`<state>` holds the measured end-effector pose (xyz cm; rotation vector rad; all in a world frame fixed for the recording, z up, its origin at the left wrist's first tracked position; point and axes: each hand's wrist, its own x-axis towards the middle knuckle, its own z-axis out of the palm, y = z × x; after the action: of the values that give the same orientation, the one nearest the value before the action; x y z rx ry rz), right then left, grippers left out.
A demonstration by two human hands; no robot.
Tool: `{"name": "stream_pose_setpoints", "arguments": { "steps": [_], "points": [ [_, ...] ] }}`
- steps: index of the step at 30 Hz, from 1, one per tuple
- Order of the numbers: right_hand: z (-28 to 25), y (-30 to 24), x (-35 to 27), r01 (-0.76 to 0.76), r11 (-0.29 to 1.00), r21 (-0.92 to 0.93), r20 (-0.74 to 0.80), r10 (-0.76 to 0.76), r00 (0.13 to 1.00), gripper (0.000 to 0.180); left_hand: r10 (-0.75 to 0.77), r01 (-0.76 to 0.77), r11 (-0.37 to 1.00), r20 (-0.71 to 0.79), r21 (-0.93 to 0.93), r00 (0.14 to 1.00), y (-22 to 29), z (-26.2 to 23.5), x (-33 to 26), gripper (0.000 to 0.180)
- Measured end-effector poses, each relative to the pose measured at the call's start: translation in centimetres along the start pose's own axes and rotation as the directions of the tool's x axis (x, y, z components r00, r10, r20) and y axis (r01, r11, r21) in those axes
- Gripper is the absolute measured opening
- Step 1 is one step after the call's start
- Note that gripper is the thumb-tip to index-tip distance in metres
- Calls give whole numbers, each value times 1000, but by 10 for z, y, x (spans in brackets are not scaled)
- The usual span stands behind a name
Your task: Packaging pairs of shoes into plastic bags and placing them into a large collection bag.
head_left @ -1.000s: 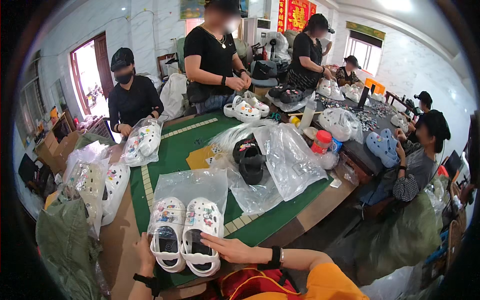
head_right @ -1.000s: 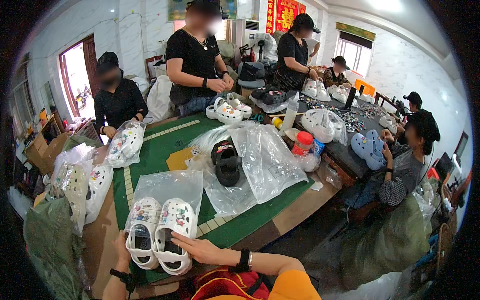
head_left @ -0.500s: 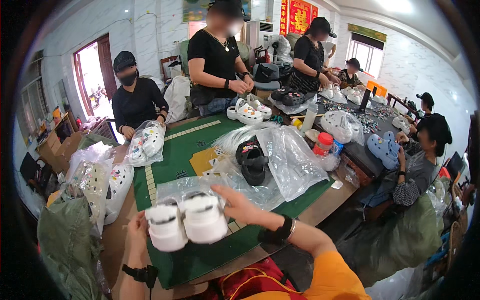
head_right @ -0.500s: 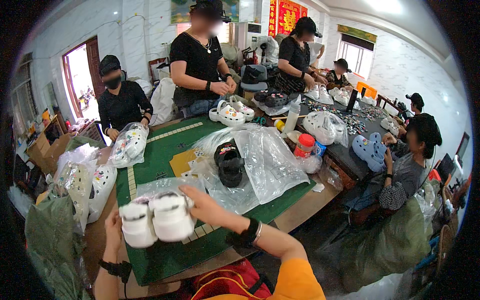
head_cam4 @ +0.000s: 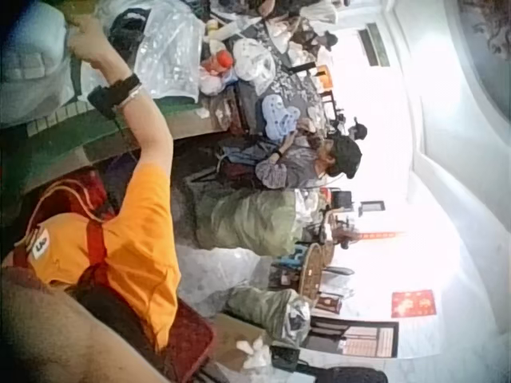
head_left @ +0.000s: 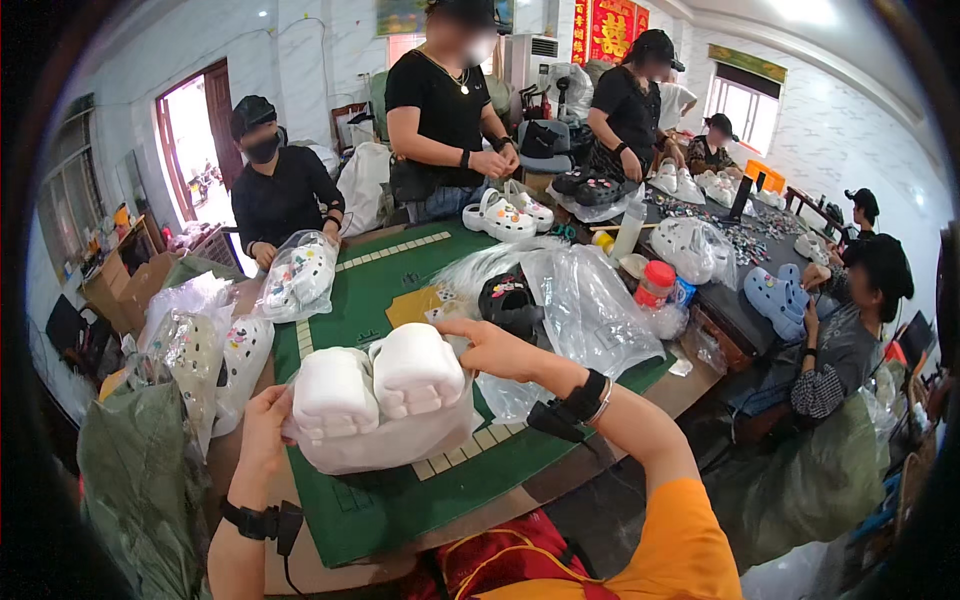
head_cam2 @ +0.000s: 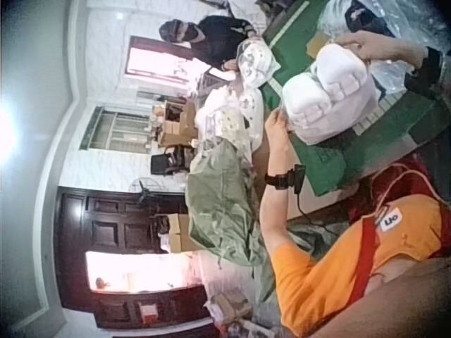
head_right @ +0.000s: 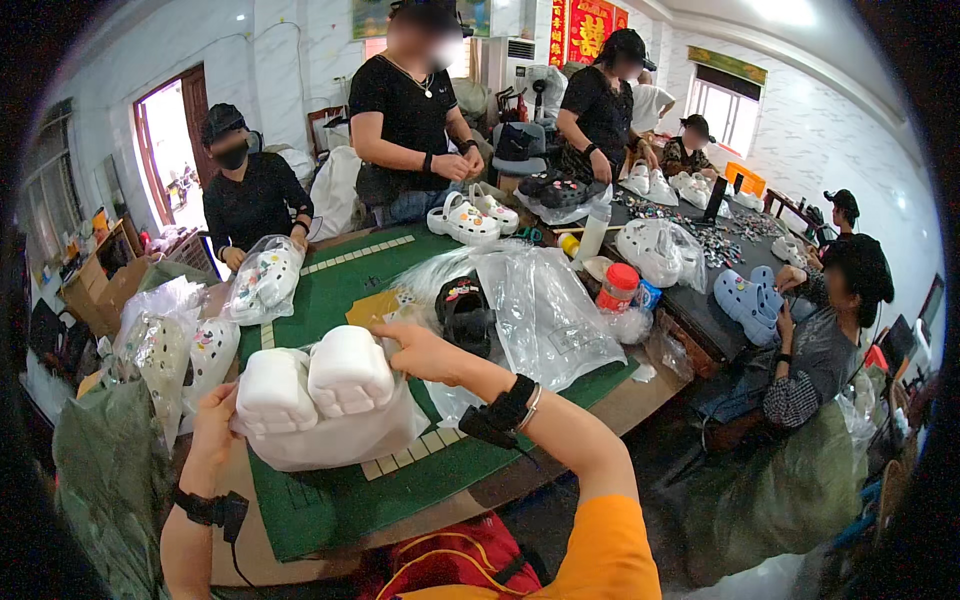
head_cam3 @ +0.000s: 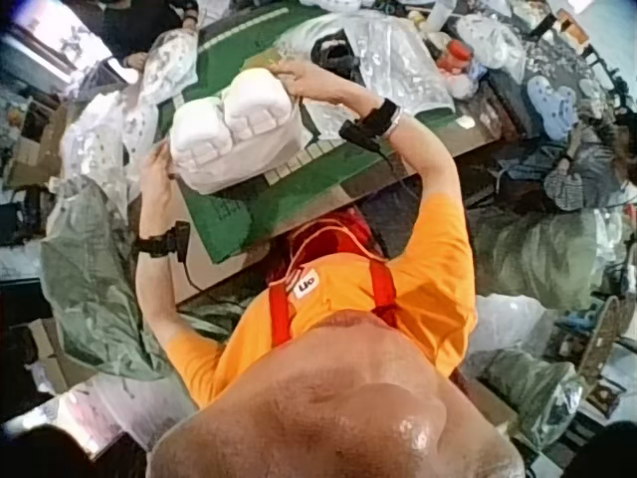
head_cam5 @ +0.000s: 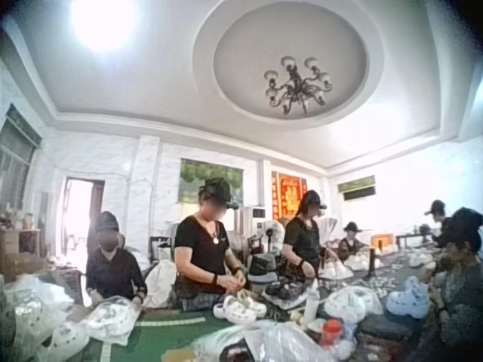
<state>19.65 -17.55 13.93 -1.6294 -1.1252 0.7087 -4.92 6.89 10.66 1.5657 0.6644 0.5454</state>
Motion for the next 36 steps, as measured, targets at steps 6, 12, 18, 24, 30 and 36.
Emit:
{"name": "stream_pose_setpoints", "arguments": {
  "steps": [6,12,18,24,30,36],
  "points": [
    [-1,10,3,-46,991,127,27,43,999,62,-18,11,992,-53,-126,998,-2,11,4,26],
    [-3,17,9,-121,963,241,53,111,992,66,-14,17,991,29,-131,999,5,5,-1,26],
    [-5,9,9,-114,926,361,62,98,993,66,-15,21,994,58,-111,998,8,-3,7,24],
    [-12,0,17,-56,957,285,39,47,998,63,111,-112,981,-21,-158,994,23,-2,12,23],
    [-34,-35,39,88,983,162,-122,-69,990,58,342,-385,909,-245,-159,907,74,14,36,23],
    [-55,-41,81,231,971,-63,-284,-239,929,57,467,-484,872,-174,-69,867,86,10,93,21]
  ]
}}
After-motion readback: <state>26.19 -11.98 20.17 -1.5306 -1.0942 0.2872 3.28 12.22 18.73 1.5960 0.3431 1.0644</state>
